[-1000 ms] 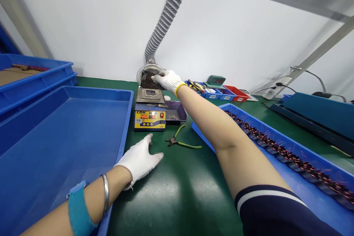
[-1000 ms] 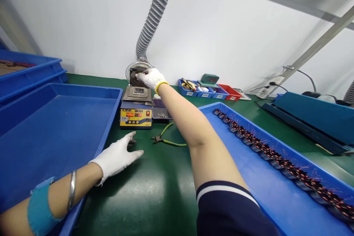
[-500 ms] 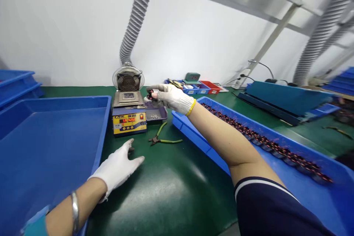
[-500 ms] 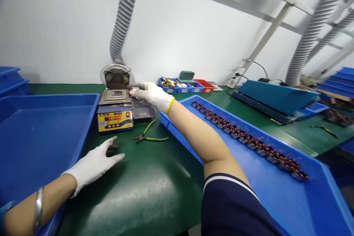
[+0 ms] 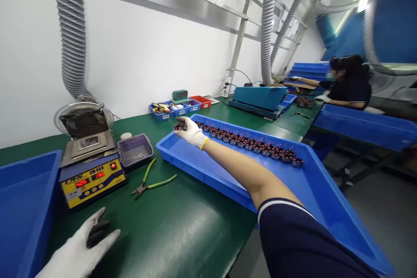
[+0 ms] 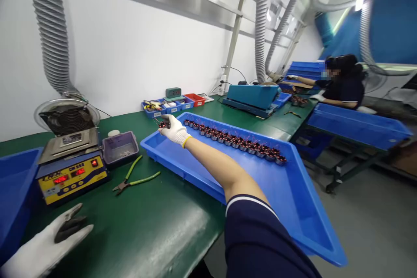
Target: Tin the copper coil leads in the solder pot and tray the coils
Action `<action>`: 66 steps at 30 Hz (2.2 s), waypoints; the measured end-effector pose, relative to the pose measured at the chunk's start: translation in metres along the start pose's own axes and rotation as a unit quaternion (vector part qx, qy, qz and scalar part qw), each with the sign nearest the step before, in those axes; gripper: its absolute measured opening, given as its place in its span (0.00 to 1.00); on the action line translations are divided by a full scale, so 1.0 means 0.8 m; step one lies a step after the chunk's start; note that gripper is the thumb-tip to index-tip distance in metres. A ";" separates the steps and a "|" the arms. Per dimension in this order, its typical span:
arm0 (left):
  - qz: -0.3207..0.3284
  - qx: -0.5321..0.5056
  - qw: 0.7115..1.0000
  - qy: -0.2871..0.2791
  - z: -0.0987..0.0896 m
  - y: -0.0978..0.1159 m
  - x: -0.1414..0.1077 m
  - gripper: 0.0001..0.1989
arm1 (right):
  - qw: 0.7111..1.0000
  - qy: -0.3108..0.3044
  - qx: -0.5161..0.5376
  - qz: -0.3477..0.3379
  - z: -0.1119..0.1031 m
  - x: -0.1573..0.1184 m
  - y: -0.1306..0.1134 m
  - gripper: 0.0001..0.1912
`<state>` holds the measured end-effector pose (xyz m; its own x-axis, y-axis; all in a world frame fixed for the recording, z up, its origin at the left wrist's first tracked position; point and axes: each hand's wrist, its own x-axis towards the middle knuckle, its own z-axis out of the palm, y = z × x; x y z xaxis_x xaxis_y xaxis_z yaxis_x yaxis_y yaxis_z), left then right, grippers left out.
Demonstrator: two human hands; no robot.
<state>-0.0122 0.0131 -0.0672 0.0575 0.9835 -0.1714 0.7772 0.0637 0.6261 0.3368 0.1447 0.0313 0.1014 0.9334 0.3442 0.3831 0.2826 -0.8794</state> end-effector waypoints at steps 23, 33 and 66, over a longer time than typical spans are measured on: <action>-0.057 0.009 0.996 -0.065 -0.037 0.053 -0.039 0.36 | 0.826 -0.346 0.422 0.144 0.063 -0.075 -0.095 0.22; -0.063 0.022 0.995 -0.073 -0.036 0.054 -0.042 0.37 | 0.794 -0.377 0.442 0.178 0.064 -0.077 -0.090 0.14; -0.061 0.056 0.993 -0.083 -0.037 0.050 -0.041 0.37 | 0.810 -0.274 0.423 0.299 0.089 -0.111 -0.098 0.21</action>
<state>-0.0016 -0.0118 -0.0140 0.0540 0.9275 -0.3698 0.8488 0.1525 0.5062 0.2324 0.0555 0.0467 -0.4753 0.8519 -0.2199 -0.3740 -0.4218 -0.8260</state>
